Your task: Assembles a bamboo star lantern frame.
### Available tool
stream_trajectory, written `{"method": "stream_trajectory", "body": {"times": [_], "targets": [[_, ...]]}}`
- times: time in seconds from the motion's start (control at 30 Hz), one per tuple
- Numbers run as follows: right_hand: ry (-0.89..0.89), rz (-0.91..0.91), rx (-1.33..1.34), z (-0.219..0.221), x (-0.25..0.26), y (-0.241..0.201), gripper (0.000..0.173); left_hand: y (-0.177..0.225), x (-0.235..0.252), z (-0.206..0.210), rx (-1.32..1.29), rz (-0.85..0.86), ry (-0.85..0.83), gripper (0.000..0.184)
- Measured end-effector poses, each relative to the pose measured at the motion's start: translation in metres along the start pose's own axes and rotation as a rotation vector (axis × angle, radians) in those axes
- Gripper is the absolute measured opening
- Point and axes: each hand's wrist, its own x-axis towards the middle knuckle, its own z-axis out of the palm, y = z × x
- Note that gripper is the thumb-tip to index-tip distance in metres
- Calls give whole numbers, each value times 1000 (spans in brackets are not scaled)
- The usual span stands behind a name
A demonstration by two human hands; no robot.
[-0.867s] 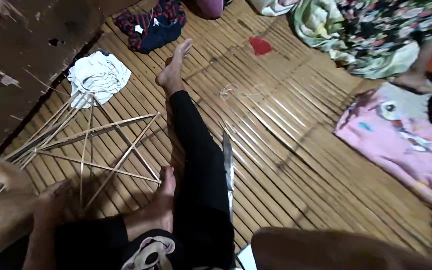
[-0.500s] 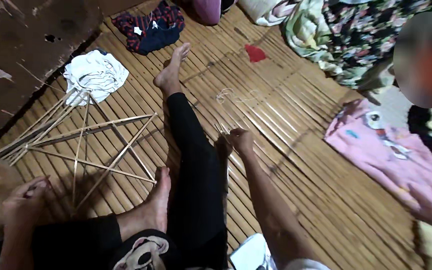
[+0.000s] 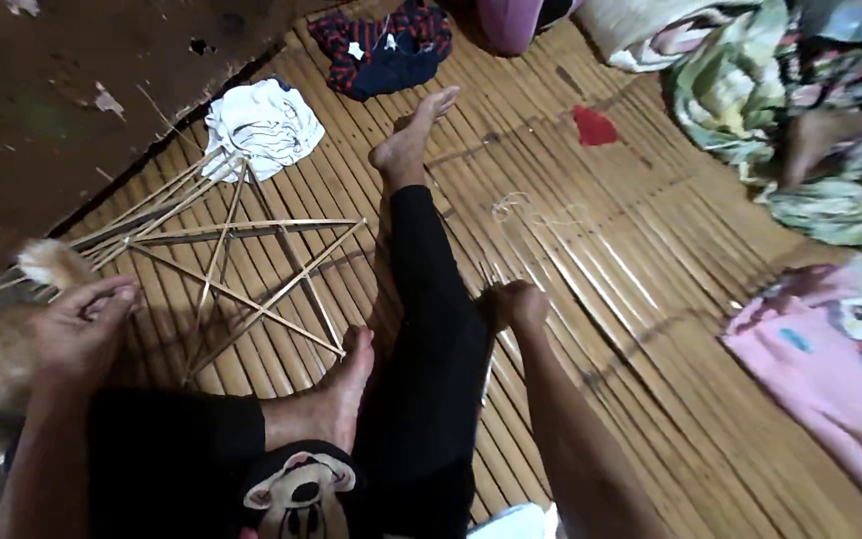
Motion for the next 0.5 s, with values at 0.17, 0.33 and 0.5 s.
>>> {"method": "stream_trajectory", "body": {"times": [0.17, 0.33, 0.5], "targets": [[-59, 3, -95, -4, -1, -8, 42, 55, 6, 22, 156, -50, -86, 24], [88, -143, 213, -28, -24, -28, 33, 85, 13, 49, 132, -67, -236, 22], [54, -437, 830, -24, -106, -118, 30, 91, 39, 110, 297, -173, -446, 25]]}}
